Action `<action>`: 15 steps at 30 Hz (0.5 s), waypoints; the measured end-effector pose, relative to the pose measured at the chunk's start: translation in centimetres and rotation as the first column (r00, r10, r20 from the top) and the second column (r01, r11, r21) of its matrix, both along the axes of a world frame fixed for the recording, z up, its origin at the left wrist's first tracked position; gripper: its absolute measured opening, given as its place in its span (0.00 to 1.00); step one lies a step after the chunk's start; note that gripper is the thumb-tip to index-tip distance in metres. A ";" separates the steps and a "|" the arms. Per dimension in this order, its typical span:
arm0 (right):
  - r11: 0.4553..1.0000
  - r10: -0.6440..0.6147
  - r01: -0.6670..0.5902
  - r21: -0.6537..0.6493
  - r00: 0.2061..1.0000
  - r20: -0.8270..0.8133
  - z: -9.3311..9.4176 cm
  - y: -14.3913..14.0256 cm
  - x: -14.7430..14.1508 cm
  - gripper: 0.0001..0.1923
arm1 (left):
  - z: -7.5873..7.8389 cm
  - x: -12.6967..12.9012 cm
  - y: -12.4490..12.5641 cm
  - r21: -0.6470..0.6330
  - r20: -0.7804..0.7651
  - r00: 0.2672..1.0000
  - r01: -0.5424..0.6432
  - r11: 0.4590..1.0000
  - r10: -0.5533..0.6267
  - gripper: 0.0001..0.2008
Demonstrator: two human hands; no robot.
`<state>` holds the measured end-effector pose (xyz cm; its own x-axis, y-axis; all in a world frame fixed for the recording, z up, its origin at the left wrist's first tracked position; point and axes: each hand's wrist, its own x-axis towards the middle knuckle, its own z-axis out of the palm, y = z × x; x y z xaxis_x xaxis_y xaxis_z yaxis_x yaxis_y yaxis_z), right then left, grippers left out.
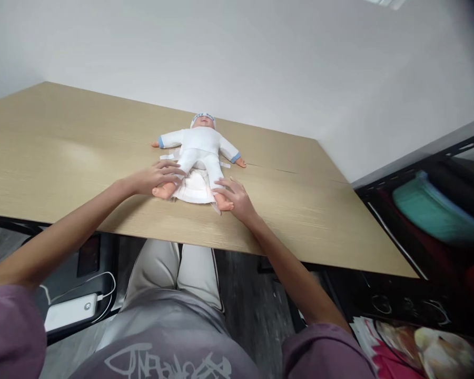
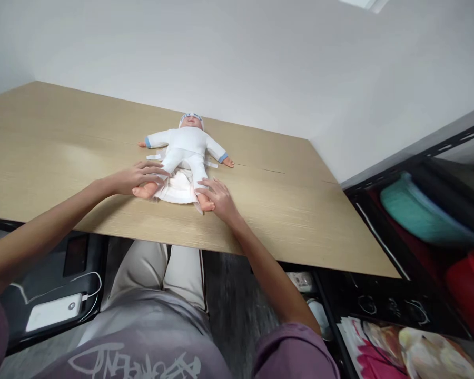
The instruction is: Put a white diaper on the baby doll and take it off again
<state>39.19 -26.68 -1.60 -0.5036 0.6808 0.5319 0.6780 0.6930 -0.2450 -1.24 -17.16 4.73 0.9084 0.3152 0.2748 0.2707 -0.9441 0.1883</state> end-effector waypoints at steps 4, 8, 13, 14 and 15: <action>1.000 0.002 -0.003 0.022 0.999 0.037 -0.1 0.3 0.1 0.23 | -0.5 0.0 -0.4 0.081 -0.037 0.999 0.012 0.997 -0.009 0.35; 1.000 -0.012 0.012 0.005 0.996 0.088 -0.1 0.3 0.1 0.23 | -0.9 0.0 -0.6 0.093 -0.083 0.996 -0.008 0.996 0.016 0.38; 0.999 0.047 -0.044 -0.030 0.993 0.110 0.5 0.5 0.5 0.22 | -0.8 0.1 -0.5 0.056 -0.116 0.992 -0.043 0.998 0.049 0.38; 0.997 0.066 -0.061 -0.051 0.992 0.107 0.8 0.6 0.8 0.23 | -0.6 0.1 -0.6 0.037 -0.123 0.991 -0.051 0.998 0.056 0.37; 0.994 0.089 -0.081 -0.077 0.991 0.099 1.3 0.7 1.1 0.23 | -0.4 0.3 -0.8 0.016 -0.130 0.989 -0.063 0.998 0.065 0.34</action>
<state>40.28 -26.00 -0.35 -0.6103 0.6685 0.4251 0.6416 0.7318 -0.2297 -0.98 -17.91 4.33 0.9147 0.3715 0.1593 0.3522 -0.9259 0.1366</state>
